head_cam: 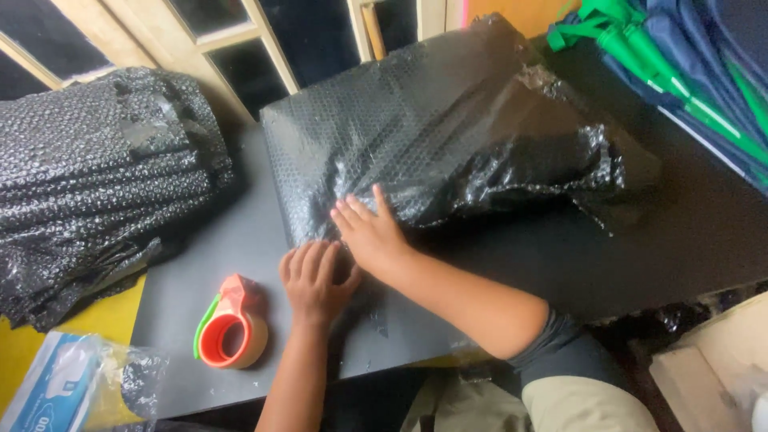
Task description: The person packages an item wrapped in black bubble wrap by applying several strips of adhesive tape to the seams with a tape dispenser. They then use a feather duster to clean the top of the package before moving it aside.
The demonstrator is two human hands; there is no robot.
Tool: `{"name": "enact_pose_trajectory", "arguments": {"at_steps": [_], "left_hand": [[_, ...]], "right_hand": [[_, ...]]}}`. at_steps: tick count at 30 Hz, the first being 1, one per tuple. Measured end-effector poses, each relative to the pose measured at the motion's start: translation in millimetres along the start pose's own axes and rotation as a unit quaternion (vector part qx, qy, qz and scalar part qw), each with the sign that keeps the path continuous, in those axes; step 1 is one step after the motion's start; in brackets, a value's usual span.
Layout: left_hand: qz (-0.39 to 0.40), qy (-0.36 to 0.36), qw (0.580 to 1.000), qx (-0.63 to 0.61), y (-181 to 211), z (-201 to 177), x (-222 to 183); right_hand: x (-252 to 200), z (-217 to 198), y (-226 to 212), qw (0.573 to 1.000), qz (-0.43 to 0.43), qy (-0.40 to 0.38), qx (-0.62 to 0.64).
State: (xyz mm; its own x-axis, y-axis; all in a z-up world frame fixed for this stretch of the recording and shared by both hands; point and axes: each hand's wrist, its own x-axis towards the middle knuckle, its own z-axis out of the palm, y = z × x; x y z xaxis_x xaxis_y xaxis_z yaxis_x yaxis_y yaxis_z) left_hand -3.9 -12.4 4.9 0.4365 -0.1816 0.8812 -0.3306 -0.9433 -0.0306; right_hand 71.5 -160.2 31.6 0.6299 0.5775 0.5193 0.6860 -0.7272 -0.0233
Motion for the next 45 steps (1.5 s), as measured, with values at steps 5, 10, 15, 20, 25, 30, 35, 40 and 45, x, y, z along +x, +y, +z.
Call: {"name": "enact_pose_trajectory", "arguments": {"at_steps": [5, 10, 15, 20, 25, 30, 35, 40, 45], "left_hand": [[0.037, 0.045, 0.998, -0.036, 16, 14, -13], [0.010, -0.105, 0.989, 0.101, -13, 18, -9], [-0.095, -0.116, 0.961, 0.234, -50, 7, -15], [-0.051, -0.065, 0.992, 0.100, 0, 3, 1], [0.170, -0.069, 0.983, 0.014, 77, 20, 18], [0.296, -0.106, 0.944, -0.103, 169, 26, 76], [0.287, -0.118, 0.937, -0.162, 236, 89, 101], [0.285, -0.138, 0.933, -0.171, 244, 163, 60], [0.260, -0.130, 0.940, -0.177, 238, 171, 53]], "right_hand": [[-2, -12, -2, 0.999, -0.029, 0.026, -0.012], [-31, -119, 58, 0.903, 0.082, 0.081, 0.414], [-152, -195, 111, 0.834, 0.159, 0.266, 0.457], [-283, -167, 164, 0.788, 0.451, 0.316, 0.276], [-299, -162, 175, 0.682, 0.520, 0.262, 0.442], [-277, -150, 188, 0.625, 0.549, 0.327, 0.449], [-290, -125, 204, 0.725, 0.594, 0.224, 0.265], [-320, -114, 204, 0.750, 0.581, 0.204, 0.241], [-297, -129, 213, 0.854, 0.371, 0.332, 0.152]]}}
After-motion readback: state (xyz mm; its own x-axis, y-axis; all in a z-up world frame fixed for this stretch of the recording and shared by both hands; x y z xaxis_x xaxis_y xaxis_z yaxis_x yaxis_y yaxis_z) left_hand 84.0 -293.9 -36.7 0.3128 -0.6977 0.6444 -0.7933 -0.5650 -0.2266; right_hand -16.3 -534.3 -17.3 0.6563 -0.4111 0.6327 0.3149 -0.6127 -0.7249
